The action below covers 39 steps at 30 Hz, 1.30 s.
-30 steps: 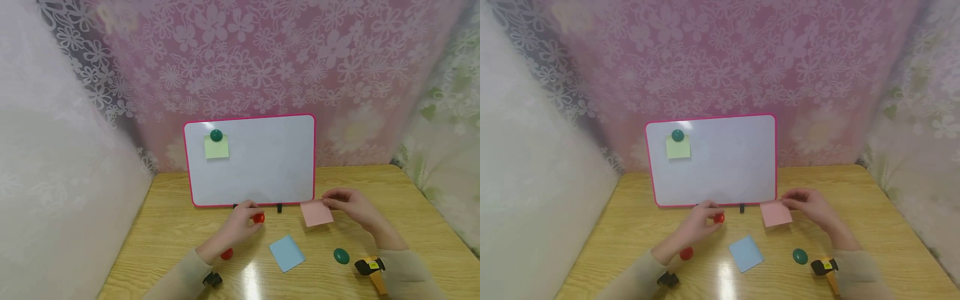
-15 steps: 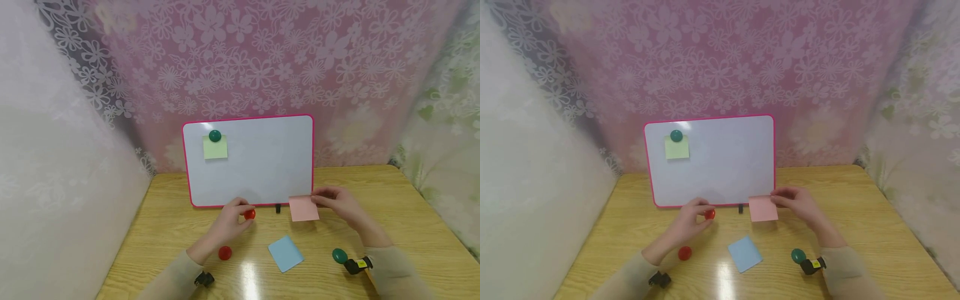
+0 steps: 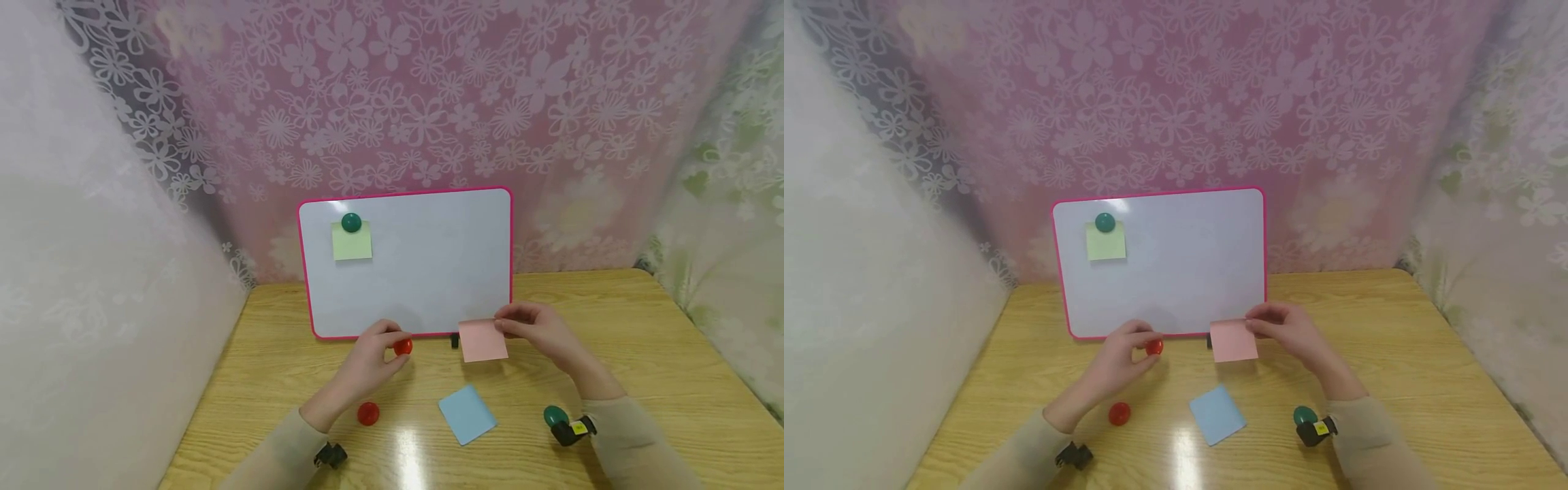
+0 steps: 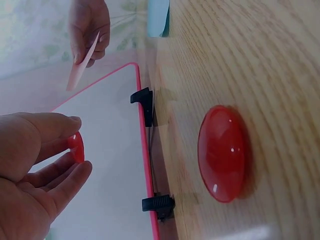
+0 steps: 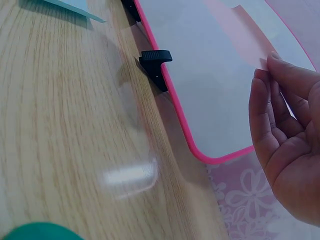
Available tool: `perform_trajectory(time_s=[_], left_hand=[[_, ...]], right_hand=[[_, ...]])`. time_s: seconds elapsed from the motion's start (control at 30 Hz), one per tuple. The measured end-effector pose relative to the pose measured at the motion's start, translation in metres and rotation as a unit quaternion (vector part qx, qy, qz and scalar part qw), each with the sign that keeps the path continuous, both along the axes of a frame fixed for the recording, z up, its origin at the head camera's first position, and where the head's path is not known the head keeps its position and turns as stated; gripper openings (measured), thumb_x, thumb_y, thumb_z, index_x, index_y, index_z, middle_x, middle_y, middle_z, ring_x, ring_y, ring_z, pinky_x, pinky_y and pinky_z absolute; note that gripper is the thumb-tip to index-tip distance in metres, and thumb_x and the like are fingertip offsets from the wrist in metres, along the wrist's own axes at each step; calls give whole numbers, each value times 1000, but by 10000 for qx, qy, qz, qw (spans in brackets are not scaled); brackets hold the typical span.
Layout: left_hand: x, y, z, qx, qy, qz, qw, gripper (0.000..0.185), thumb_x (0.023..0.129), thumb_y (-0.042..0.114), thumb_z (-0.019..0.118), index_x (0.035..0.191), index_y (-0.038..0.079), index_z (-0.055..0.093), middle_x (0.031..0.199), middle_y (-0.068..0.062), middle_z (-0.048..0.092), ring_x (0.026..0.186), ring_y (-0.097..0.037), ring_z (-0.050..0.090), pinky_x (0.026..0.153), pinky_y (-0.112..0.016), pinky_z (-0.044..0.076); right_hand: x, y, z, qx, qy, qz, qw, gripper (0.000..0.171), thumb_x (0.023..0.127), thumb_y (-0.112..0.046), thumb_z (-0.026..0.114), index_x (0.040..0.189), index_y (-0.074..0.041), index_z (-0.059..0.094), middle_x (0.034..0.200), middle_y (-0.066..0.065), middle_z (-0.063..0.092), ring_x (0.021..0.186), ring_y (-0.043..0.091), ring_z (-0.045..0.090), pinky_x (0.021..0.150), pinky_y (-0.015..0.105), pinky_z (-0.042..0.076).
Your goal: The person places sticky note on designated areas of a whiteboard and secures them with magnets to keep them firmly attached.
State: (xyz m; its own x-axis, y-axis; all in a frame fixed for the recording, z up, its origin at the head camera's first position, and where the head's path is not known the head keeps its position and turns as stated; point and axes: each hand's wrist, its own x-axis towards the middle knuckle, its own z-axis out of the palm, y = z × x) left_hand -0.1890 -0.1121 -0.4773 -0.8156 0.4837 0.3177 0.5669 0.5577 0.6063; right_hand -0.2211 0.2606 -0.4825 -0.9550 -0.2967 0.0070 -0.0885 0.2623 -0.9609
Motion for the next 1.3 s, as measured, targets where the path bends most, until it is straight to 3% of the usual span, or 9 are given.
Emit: perform_trajectory(time_s=[0.17,0.5,0.7,0.93,1.3], left_hand=[[-2,1,4,-69,191,33,9998,34,92,4,85,125,2,77,116,-3,65,101,-18,64,86,-34,60],[-16,5,19,-49,810,1,9967,34,90,1,86,123,-4,76,115,-8,65,98,-21,63,81,-36,62],[-27,6,30,39,1211,217,9924,33,90,3,87,120,-4,77,113,-7,66,99,-20,64,85,-31,58],[-39,10,41,67,1459,297,9888,32,91,4,85,121,-4,77,113,-8,66,101,-21,64,88,-32,59],[-55,16,55,18,1670,479,9848,33,91,4,86,122,-3,77,115,-9,66,102,-22,64,89,-32,59]], right_hand=[[-3,-5,2,89,36,-97,9999,33,103,-22,76,124,3,71,116,13,74,101,17,72,94,38,60],[-16,-29,11,344,24,-301,9990,37,102,-34,76,125,-5,72,117,8,74,103,22,72,98,53,58],[-30,-45,23,288,248,-405,9985,38,105,-33,73,128,-3,71,123,13,72,108,22,71,99,42,58],[-43,-60,36,133,499,-678,9964,39,104,-33,74,128,-2,73,120,13,73,102,17,72,90,26,59],[-61,-77,61,-224,666,-1009,9924,38,103,-30,75,128,-1,74,122,15,72,101,16,70,89,27,60]])
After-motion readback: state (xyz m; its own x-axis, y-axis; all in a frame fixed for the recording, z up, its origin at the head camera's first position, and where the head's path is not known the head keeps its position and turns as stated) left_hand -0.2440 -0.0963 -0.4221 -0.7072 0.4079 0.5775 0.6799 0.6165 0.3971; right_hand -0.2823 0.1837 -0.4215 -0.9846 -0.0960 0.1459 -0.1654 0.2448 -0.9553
